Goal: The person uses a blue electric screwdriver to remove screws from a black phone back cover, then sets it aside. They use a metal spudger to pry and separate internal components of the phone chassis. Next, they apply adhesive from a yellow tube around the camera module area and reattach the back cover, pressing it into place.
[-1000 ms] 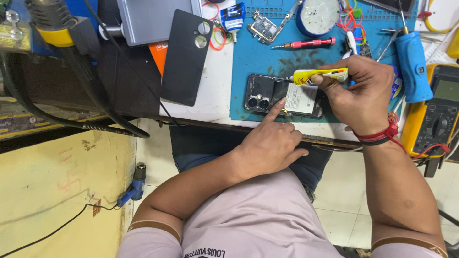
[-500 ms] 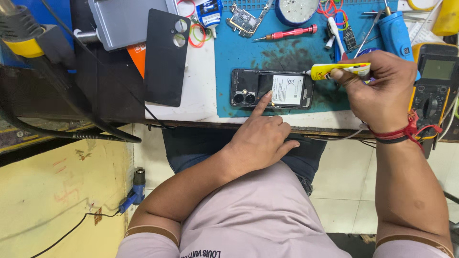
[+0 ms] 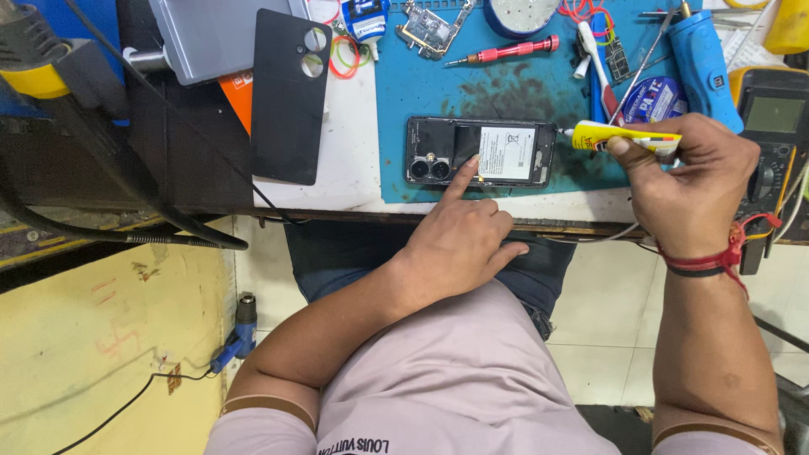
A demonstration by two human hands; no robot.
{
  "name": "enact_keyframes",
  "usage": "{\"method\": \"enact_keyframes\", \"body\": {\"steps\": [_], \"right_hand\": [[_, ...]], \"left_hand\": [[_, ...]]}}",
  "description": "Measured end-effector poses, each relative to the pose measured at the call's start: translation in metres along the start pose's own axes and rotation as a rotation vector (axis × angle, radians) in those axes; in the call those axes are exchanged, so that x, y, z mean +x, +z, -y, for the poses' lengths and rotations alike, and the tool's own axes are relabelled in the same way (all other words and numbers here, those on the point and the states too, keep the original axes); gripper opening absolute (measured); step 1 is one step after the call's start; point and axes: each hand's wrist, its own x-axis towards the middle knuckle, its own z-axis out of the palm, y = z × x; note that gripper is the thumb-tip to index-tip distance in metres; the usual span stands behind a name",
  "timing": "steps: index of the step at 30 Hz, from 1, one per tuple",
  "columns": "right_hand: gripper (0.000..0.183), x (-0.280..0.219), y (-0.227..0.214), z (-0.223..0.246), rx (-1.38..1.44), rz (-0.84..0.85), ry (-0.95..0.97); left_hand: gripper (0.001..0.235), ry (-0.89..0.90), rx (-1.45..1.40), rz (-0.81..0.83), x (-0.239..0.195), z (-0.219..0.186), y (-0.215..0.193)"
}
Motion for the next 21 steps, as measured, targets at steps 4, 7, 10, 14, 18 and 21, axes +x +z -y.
{"method": "enact_keyframes", "body": {"steps": [4, 7, 10, 14, 18, 21], "right_hand": [[0.011, -0.01, 0.001, 0.008, 0.002, -0.011, 0.06], [0.01, -0.017, 0.0, 0.014, 0.004, -0.008, 0.097], [0.01, -0.024, -0.001, 0.017, 0.013, -0.006, 0.097], [0.012, -0.036, -0.002, 0.014, -0.011, -0.014, 0.131], [0.011, -0.047, -0.004, 0.009, -0.063, 0.021, 0.093], [0.012, -0.053, -0.004, 0.012, -0.075, 0.022, 0.09]], "left_hand": [[0.036, 0.004, -0.016, -0.023, 0.0, 0.0, 0.0], [0.037, -0.007, -0.008, -0.021, 0.001, -0.001, 0.0], [0.038, -0.01, -0.006, -0.006, 0.001, -0.001, 0.0], [0.037, -0.002, -0.031, -0.034, 0.0, 0.0, 0.0], [0.035, 0.011, -0.036, -0.068, 0.0, 0.001, 0.001], [0.035, 0.004, -0.032, -0.062, -0.001, 0.001, 0.003]]}}
